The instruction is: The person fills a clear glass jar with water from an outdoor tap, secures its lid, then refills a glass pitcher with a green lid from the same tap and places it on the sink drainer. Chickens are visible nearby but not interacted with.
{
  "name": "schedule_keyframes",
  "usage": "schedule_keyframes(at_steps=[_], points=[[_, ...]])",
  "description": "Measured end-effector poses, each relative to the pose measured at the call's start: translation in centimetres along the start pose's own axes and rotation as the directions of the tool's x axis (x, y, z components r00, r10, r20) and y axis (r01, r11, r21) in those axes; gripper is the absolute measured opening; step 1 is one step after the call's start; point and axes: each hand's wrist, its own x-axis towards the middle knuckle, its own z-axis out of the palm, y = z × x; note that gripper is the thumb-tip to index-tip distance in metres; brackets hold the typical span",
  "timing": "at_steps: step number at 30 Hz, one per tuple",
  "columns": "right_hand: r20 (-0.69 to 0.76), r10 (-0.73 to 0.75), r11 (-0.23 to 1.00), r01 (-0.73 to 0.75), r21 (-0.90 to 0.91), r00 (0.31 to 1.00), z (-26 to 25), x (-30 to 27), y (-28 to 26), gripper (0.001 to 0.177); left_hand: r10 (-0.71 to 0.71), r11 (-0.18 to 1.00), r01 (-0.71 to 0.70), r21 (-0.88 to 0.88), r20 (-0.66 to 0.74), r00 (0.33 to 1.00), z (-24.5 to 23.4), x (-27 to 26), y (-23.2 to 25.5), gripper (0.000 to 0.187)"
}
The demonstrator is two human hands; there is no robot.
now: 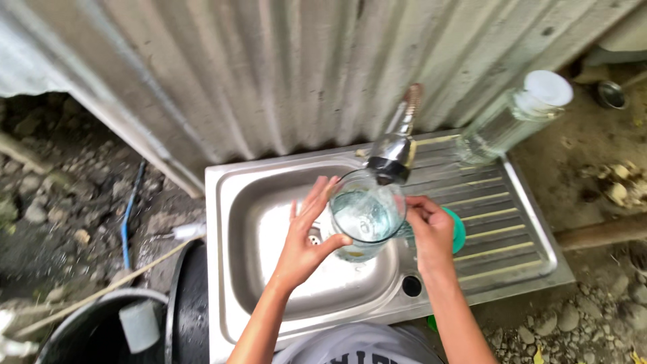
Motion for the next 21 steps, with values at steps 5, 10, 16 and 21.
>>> schedule_keyframes(at_steps=[5, 10, 16, 21], points=[[-0.012, 0.071, 0.997, -0.071, 0.038, 0.997, 0.8, -0.5, -1.9, 0.014, 0.084, 0.996, -0.084, 0.006, -0.065, 0.994, 0.2, -0.1, 0.5, 0.097], [-0.022, 0.102, 0.994, -0.101, 0.028, 0.995, 1.0, -0.5, -2.5, 0.014, 0.069, 0.996, -0.073, -0.056, -0.058, 0.996, 0.1, 0.3, 0.9, 0.098], [-0.009, 0.096, 0.995, -0.096, 0.014, 0.995, 0.8, -0.4, -1.8, 0.014, -0.04, 0.998, 0.041, -0.04, 0.026, 0.999, -0.1, 0.9, 1.0, 0.105], [-0.009, 0.072, 0.997, -0.072, 0.008, 0.997, 0.7, -0.4, -1.4, 0.014, 0.073, 0.997, -0.073, -0.001, -0.021, 0.997, -0.1, 0.7, 0.8, 0.099]])
